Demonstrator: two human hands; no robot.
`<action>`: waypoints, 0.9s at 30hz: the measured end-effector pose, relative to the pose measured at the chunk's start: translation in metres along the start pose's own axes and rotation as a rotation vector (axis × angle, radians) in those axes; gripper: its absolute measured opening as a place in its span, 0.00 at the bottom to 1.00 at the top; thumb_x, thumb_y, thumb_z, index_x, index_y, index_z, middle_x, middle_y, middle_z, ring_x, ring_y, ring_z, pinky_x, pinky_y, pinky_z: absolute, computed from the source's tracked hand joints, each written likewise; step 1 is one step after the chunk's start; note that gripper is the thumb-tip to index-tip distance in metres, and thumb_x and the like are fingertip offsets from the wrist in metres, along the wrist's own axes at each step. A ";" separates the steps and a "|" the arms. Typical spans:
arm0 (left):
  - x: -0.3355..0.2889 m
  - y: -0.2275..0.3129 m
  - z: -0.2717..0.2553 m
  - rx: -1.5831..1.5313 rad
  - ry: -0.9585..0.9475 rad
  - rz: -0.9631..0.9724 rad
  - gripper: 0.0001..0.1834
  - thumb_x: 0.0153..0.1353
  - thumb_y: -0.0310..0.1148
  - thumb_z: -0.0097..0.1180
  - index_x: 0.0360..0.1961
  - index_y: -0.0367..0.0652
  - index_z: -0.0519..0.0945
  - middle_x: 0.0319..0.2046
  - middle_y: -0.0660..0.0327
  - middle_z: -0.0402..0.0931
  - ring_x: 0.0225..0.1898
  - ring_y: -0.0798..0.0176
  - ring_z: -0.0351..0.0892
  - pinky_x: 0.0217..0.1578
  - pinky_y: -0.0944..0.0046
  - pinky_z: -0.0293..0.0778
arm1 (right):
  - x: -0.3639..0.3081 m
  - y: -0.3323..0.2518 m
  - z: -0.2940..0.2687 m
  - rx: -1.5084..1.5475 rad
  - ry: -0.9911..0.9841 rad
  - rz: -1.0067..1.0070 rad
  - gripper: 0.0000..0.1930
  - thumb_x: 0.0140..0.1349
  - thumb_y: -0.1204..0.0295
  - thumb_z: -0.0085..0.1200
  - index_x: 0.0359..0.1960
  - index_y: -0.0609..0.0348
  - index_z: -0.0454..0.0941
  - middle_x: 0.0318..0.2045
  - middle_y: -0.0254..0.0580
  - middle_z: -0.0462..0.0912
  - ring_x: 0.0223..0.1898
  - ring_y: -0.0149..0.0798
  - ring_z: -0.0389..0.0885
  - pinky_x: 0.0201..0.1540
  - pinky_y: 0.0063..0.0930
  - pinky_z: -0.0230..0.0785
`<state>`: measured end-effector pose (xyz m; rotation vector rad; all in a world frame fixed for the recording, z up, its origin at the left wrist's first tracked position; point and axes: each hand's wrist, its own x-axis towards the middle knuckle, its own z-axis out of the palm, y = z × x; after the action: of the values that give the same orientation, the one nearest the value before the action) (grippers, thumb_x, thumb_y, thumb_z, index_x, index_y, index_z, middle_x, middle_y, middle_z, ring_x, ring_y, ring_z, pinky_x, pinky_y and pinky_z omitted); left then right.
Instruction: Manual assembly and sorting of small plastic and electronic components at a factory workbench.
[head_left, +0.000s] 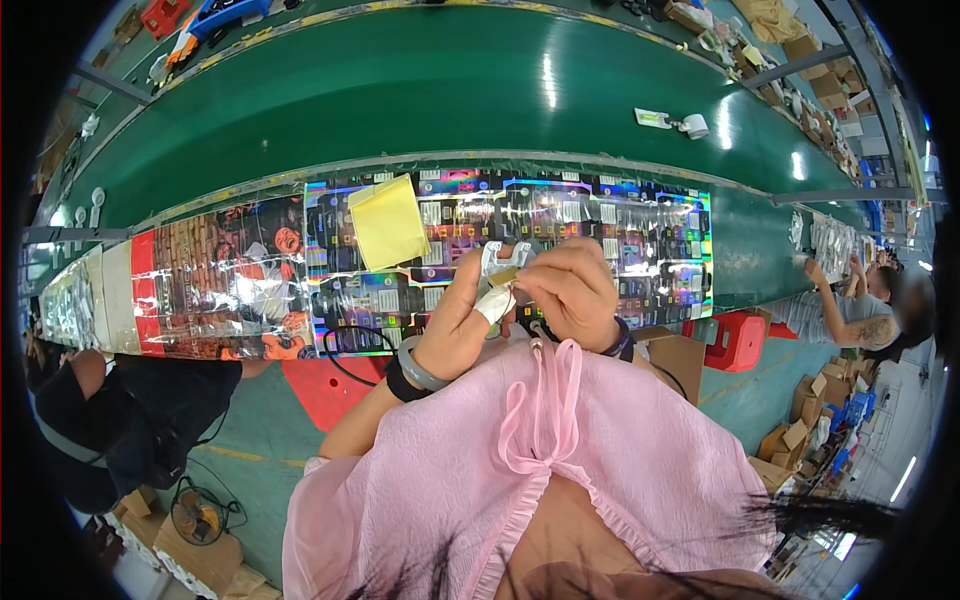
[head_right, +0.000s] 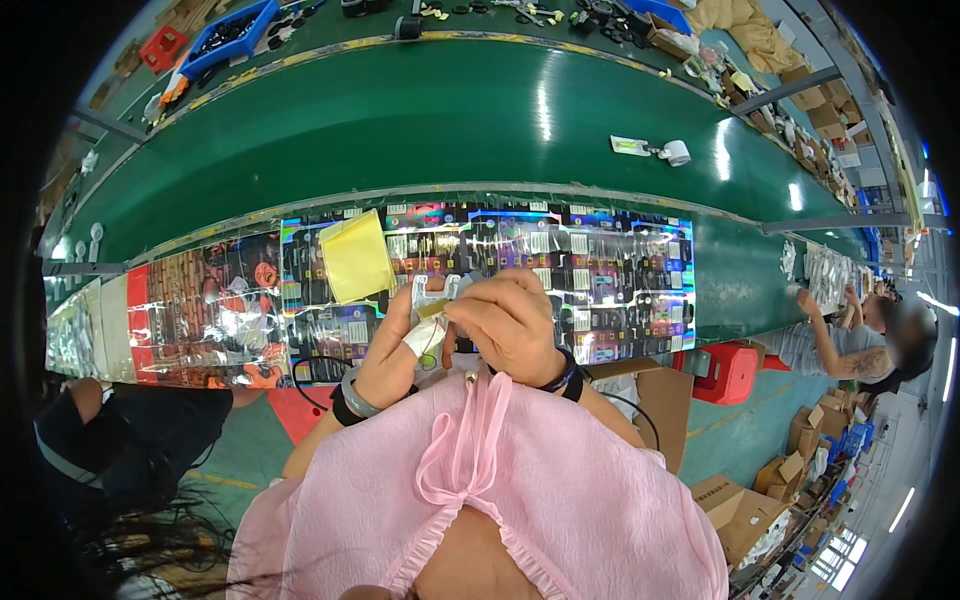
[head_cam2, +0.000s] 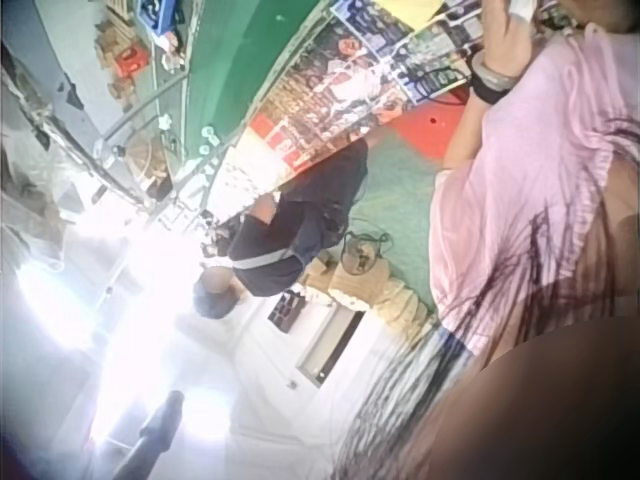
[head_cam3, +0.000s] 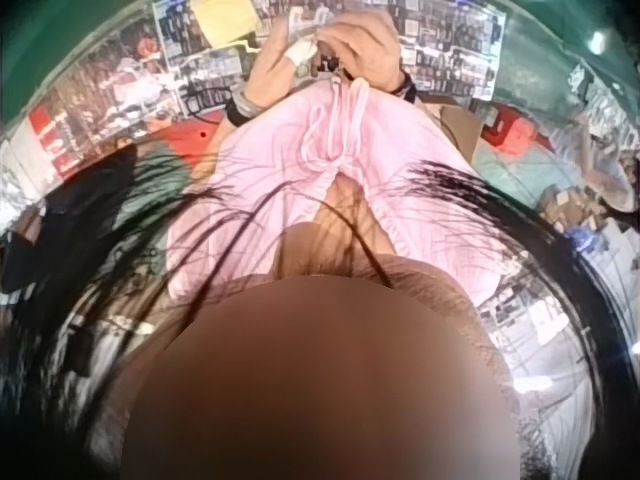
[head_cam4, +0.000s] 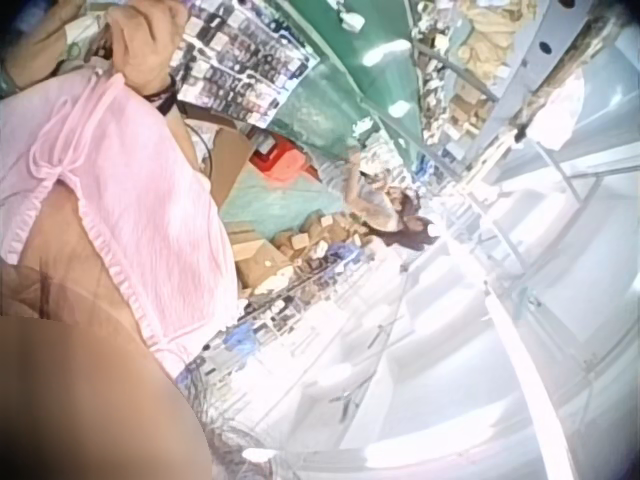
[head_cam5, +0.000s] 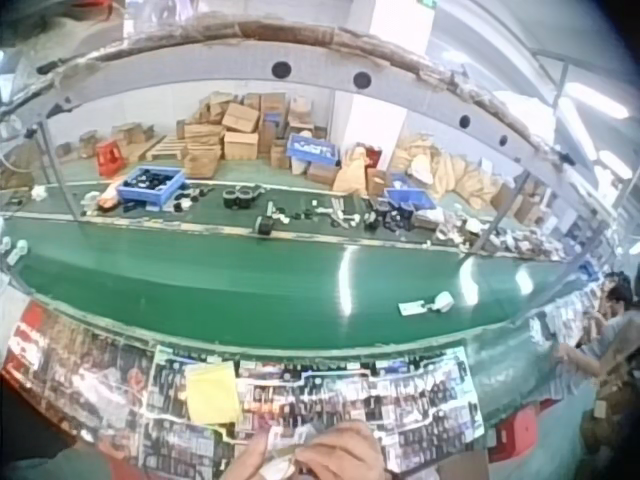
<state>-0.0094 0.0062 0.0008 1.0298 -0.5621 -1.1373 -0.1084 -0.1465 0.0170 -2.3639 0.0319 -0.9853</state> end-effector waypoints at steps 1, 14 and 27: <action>-0.001 0.000 0.001 0.000 0.000 0.000 0.24 0.67 0.27 0.42 0.63 0.41 0.57 0.40 0.60 0.69 0.31 0.72 0.70 0.29 0.69 0.71 | 0.000 -0.001 0.000 0.000 0.000 0.000 0.12 0.42 0.76 0.66 0.32 0.53 0.82 0.32 0.34 0.81 0.31 0.39 0.76 0.36 0.32 0.67; 0.005 -0.002 0.001 0.151 0.071 0.095 0.22 0.67 0.28 0.41 0.62 0.40 0.60 0.34 0.60 0.72 0.28 0.69 0.71 0.31 0.69 0.71 | 0.001 0.006 0.004 0.020 0.017 0.000 0.12 0.42 0.76 0.67 0.32 0.53 0.82 0.30 0.33 0.80 0.31 0.39 0.74 0.36 0.30 0.66; 0.007 -0.014 0.004 0.178 0.183 0.239 0.22 0.66 0.30 0.47 0.61 0.36 0.65 0.36 0.63 0.74 0.26 0.77 0.69 0.26 0.74 0.66 | 0.003 0.000 0.008 0.017 0.018 0.039 0.11 0.44 0.79 0.67 0.31 0.57 0.80 0.30 0.37 0.79 0.32 0.41 0.74 0.38 0.34 0.66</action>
<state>-0.0164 -0.0031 -0.0104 1.1723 -0.6288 -0.7843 -0.1014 -0.1433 0.0143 -2.3306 0.0755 -0.9843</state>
